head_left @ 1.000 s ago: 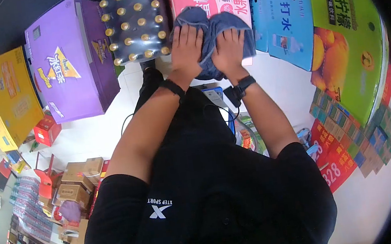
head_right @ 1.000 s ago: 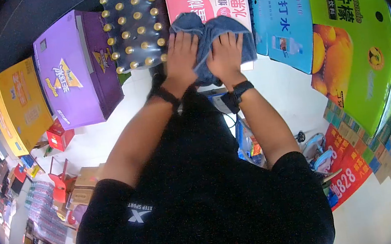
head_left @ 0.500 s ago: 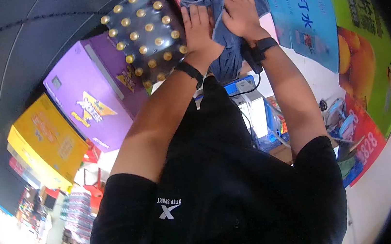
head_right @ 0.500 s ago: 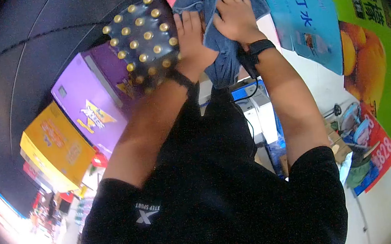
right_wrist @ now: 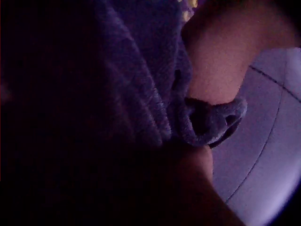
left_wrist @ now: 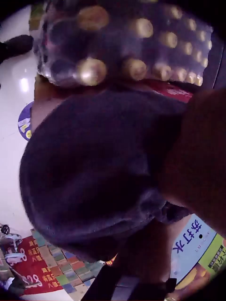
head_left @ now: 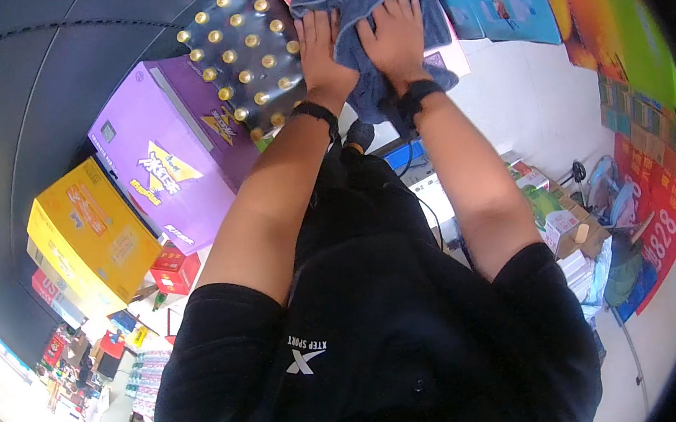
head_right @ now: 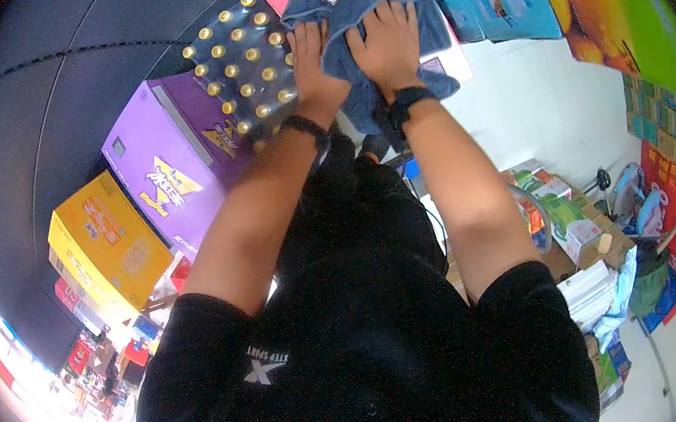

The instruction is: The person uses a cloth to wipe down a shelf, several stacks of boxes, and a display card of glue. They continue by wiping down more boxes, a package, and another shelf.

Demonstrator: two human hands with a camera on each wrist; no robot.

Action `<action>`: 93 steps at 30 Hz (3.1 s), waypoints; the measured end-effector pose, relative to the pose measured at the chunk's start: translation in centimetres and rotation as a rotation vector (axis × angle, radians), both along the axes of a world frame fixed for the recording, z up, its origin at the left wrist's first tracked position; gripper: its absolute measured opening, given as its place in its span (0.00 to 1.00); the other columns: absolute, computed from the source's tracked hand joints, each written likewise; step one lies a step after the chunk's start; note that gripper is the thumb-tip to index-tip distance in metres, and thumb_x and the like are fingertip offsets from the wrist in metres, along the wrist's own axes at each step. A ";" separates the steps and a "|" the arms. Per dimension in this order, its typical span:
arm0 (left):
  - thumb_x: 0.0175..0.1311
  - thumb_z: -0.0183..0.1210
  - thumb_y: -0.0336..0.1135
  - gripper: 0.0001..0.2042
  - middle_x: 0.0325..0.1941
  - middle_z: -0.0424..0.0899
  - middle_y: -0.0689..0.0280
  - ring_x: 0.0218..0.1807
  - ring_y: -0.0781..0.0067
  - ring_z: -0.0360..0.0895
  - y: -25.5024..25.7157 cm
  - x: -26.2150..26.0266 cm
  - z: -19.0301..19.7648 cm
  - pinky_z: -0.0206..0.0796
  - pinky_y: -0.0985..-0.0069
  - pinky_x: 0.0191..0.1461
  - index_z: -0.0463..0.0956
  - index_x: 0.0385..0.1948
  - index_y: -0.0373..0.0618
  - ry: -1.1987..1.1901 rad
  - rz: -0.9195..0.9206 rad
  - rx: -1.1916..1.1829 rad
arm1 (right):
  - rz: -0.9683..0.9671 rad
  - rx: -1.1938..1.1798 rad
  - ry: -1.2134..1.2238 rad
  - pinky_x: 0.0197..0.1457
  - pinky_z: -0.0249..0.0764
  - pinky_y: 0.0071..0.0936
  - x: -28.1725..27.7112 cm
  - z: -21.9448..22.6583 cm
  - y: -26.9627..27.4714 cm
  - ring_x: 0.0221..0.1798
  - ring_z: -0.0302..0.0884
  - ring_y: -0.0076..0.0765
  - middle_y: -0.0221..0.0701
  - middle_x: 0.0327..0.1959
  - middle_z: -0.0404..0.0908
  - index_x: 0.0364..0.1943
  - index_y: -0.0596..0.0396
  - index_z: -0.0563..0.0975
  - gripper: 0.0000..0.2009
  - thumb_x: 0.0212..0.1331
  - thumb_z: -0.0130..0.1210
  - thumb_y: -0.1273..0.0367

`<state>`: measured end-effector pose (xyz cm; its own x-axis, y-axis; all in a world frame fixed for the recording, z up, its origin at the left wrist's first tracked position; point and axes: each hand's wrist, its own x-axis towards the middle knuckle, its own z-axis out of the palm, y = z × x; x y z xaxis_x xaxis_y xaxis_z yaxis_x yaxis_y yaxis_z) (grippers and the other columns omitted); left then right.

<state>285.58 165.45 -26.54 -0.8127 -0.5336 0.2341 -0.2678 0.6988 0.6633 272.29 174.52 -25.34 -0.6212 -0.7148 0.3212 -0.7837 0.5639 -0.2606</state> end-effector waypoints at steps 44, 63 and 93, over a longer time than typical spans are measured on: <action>0.81 0.48 0.48 0.36 0.83 0.52 0.33 0.86 0.28 0.46 -17.3 7.9 -9.0 0.44 0.38 0.85 0.54 0.77 0.24 -0.282 -0.043 -0.384 | 0.143 0.206 -0.199 0.89 0.44 0.51 16.5 -8.2 -10.3 0.83 0.58 0.48 0.38 0.75 0.73 0.74 0.54 0.71 0.34 0.67 0.57 0.51; 0.81 0.47 0.46 0.34 0.84 0.50 0.34 0.86 0.28 0.43 -21.1 3.7 -8.2 0.43 0.36 0.85 0.53 0.79 0.29 -0.426 -0.199 -0.316 | -0.113 0.117 -0.248 0.88 0.44 0.55 15.7 -9.4 -15.9 0.85 0.52 0.53 0.42 0.79 0.67 0.79 0.52 0.65 0.41 0.61 0.53 0.48; 0.76 0.39 0.70 0.54 0.83 0.22 0.24 0.83 0.11 0.28 -14.5 3.9 -3.2 0.31 0.32 0.85 0.29 0.80 0.23 -0.949 0.426 0.300 | -0.132 0.139 -0.231 0.90 0.39 0.55 21.8 -7.7 -12.0 0.88 0.47 0.44 0.29 0.79 0.67 0.73 0.45 0.75 0.27 0.70 0.53 0.59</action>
